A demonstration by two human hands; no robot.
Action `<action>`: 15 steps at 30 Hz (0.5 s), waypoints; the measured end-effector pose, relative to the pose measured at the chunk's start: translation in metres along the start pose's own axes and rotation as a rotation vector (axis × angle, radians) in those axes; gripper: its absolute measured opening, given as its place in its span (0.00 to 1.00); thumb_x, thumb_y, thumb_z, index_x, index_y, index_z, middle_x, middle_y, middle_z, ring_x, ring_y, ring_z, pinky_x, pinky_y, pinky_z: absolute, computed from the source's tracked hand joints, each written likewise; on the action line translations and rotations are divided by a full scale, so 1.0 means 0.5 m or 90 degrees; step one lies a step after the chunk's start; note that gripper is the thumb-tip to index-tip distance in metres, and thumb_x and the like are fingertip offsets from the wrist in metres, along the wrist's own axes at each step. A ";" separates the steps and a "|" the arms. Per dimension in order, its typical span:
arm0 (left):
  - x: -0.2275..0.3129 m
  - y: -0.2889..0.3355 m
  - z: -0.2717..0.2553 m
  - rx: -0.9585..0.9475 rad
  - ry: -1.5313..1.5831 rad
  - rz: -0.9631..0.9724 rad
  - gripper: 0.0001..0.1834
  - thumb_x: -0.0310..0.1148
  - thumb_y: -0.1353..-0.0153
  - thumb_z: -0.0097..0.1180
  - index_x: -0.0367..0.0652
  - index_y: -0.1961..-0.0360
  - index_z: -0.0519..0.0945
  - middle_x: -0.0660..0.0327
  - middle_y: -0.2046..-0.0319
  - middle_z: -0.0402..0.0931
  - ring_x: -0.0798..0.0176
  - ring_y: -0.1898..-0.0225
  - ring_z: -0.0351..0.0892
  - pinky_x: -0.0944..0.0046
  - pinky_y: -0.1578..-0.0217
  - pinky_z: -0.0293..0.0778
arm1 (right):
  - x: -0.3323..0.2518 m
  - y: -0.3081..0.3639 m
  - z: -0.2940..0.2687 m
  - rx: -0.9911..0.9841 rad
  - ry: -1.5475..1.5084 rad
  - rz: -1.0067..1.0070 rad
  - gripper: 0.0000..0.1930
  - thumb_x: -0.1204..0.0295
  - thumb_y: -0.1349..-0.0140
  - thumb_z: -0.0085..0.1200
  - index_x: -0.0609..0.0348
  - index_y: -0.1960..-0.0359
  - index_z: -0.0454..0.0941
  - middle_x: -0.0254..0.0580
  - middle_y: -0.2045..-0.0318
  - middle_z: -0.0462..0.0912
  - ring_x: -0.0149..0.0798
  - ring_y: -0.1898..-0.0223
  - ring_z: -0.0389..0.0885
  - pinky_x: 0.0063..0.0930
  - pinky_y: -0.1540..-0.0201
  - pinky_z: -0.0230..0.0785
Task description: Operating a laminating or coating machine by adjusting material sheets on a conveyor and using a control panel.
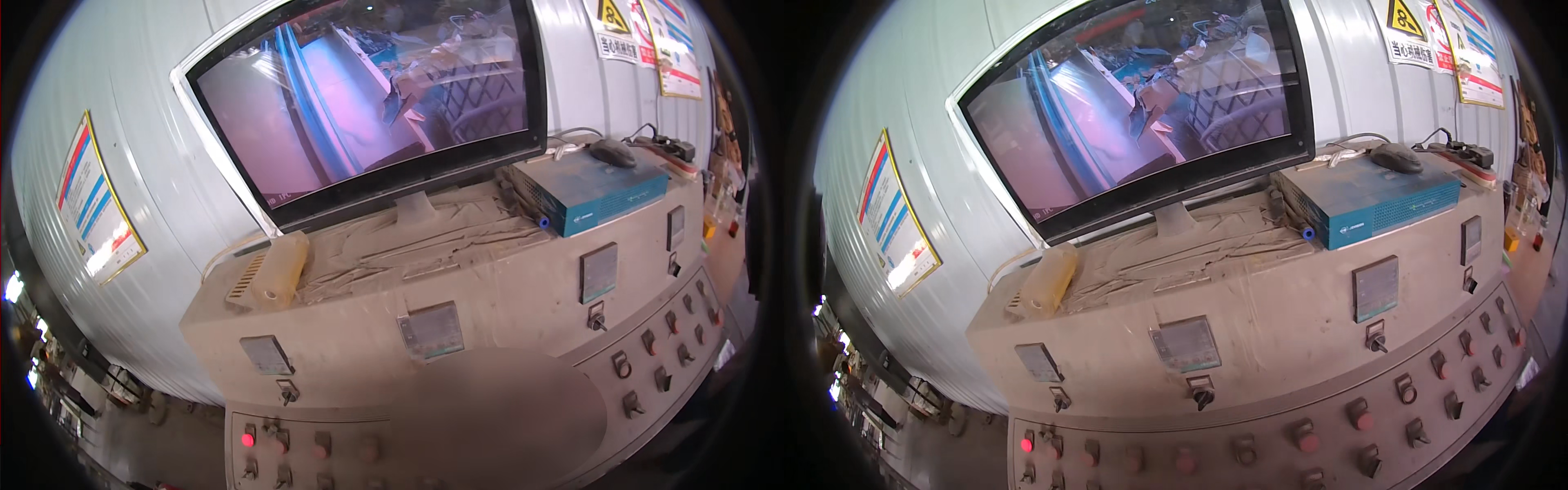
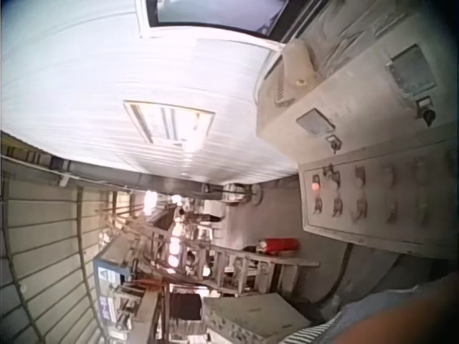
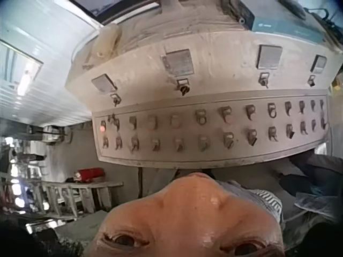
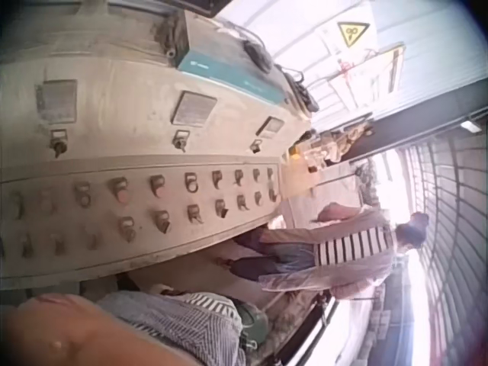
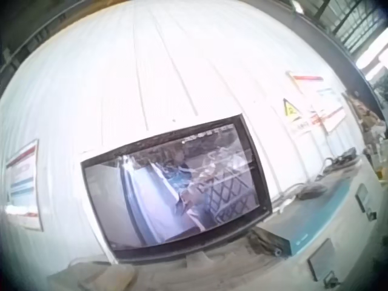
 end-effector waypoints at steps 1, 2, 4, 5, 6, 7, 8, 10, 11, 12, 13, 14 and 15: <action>0.001 -0.003 0.002 0.000 0.000 0.000 0.21 0.43 0.33 0.49 0.40 0.47 0.76 0.48 0.54 0.78 0.49 0.51 0.77 0.56 0.49 0.70 | -0.005 -0.008 -0.001 -0.001 0.003 -0.004 0.16 0.60 0.42 0.51 0.55 0.61 0.84 0.51 0.61 0.84 0.51 0.57 0.81 0.42 0.54 0.74; -0.006 -0.004 0.003 0.001 0.000 0.001 0.21 0.43 0.32 0.49 0.40 0.47 0.76 0.48 0.54 0.78 0.49 0.51 0.77 0.56 0.50 0.71 | -0.009 -0.012 -0.001 0.001 0.004 -0.009 0.15 0.61 0.42 0.51 0.55 0.61 0.84 0.50 0.61 0.84 0.50 0.57 0.82 0.42 0.54 0.74; -0.015 -0.010 0.004 0.000 -0.004 0.003 0.21 0.44 0.32 0.49 0.40 0.48 0.77 0.48 0.55 0.79 0.48 0.52 0.78 0.56 0.50 0.71 | -0.014 -0.013 -0.001 0.006 0.008 -0.017 0.15 0.61 0.42 0.51 0.55 0.61 0.84 0.50 0.61 0.84 0.50 0.58 0.82 0.42 0.54 0.74; -0.026 -0.007 0.004 -0.002 -0.001 0.002 0.21 0.44 0.32 0.48 0.40 0.48 0.77 0.48 0.56 0.79 0.48 0.52 0.78 0.55 0.51 0.71 | -0.017 -0.012 -0.001 0.006 0.013 -0.019 0.15 0.62 0.42 0.51 0.55 0.61 0.84 0.50 0.61 0.84 0.50 0.58 0.82 0.41 0.54 0.74; -0.037 -0.005 0.005 -0.006 0.000 0.004 0.21 0.44 0.32 0.48 0.40 0.48 0.78 0.48 0.56 0.79 0.48 0.53 0.78 0.55 0.51 0.72 | -0.021 -0.008 -0.001 0.009 0.017 -0.024 0.15 0.62 0.42 0.51 0.55 0.61 0.84 0.50 0.61 0.84 0.50 0.58 0.82 0.41 0.54 0.74; -0.055 -0.002 0.007 -0.005 0.006 0.001 0.21 0.45 0.32 0.48 0.40 0.49 0.78 0.48 0.57 0.79 0.48 0.53 0.79 0.55 0.51 0.72 | -0.027 -0.003 -0.001 0.011 0.024 -0.030 0.14 0.63 0.43 0.51 0.55 0.61 0.84 0.49 0.61 0.84 0.50 0.58 0.82 0.41 0.54 0.74; -0.074 0.000 0.008 -0.007 0.011 -0.001 0.21 0.45 0.32 0.48 0.40 0.49 0.78 0.48 0.57 0.80 0.48 0.53 0.79 0.55 0.52 0.72 | -0.034 0.002 0.000 0.007 0.033 -0.039 0.14 0.63 0.43 0.51 0.55 0.61 0.84 0.49 0.61 0.84 0.50 0.58 0.82 0.41 0.54 0.74; -0.130 0.012 0.011 -0.006 0.027 -0.007 0.21 0.46 0.32 0.48 0.41 0.50 0.79 0.48 0.58 0.80 0.48 0.54 0.79 0.55 0.53 0.73 | -0.061 0.013 0.009 -0.012 0.059 -0.071 0.14 0.64 0.43 0.51 0.55 0.61 0.84 0.49 0.61 0.84 0.50 0.59 0.82 0.41 0.54 0.74; -0.170 0.015 0.012 -0.010 0.031 -0.012 0.21 0.46 0.32 0.48 0.41 0.50 0.79 0.48 0.58 0.80 0.48 0.55 0.80 0.55 0.53 0.73 | -0.077 0.026 0.018 -0.021 0.069 -0.089 0.14 0.64 0.43 0.50 0.54 0.61 0.84 0.49 0.61 0.84 0.50 0.59 0.82 0.41 0.54 0.74; -0.204 0.019 0.013 -0.021 0.032 -0.011 0.21 0.46 0.32 0.48 0.41 0.50 0.80 0.48 0.59 0.81 0.48 0.55 0.80 0.55 0.53 0.73 | -0.096 0.043 0.033 -0.030 0.079 -0.110 0.13 0.65 0.43 0.50 0.54 0.61 0.84 0.48 0.61 0.84 0.50 0.59 0.82 0.41 0.54 0.74; -0.244 0.023 0.016 -0.041 0.028 -0.006 0.21 0.46 0.32 0.48 0.41 0.51 0.80 0.48 0.59 0.81 0.48 0.55 0.80 0.55 0.54 0.73 | -0.116 0.066 0.050 -0.033 0.080 -0.132 0.13 0.65 0.43 0.50 0.54 0.61 0.84 0.48 0.61 0.84 0.50 0.59 0.82 0.40 0.54 0.74; -0.278 0.039 0.021 -0.065 0.013 0.007 0.21 0.47 0.32 0.48 0.41 0.51 0.80 0.48 0.59 0.81 0.47 0.56 0.80 0.55 0.54 0.74 | -0.140 0.094 0.067 -0.030 0.076 -0.165 0.13 0.66 0.43 0.50 0.54 0.61 0.84 0.48 0.61 0.84 0.49 0.59 0.82 0.40 0.54 0.74; -0.303 0.040 0.025 -0.093 -0.012 0.034 0.21 0.47 0.32 0.47 0.41 0.51 0.81 0.48 0.60 0.81 0.47 0.56 0.81 0.55 0.54 0.74 | -0.167 0.115 0.076 -0.018 0.070 -0.208 0.13 0.66 0.44 0.50 0.54 0.61 0.84 0.48 0.61 0.84 0.49 0.60 0.82 0.40 0.54 0.74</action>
Point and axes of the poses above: each hand's wrist, its own y-axis away from the middle knuckle, its own z-axis out of the palm, x = y × z, the point moved 6 cm from there along -y, towards the middle knuckle
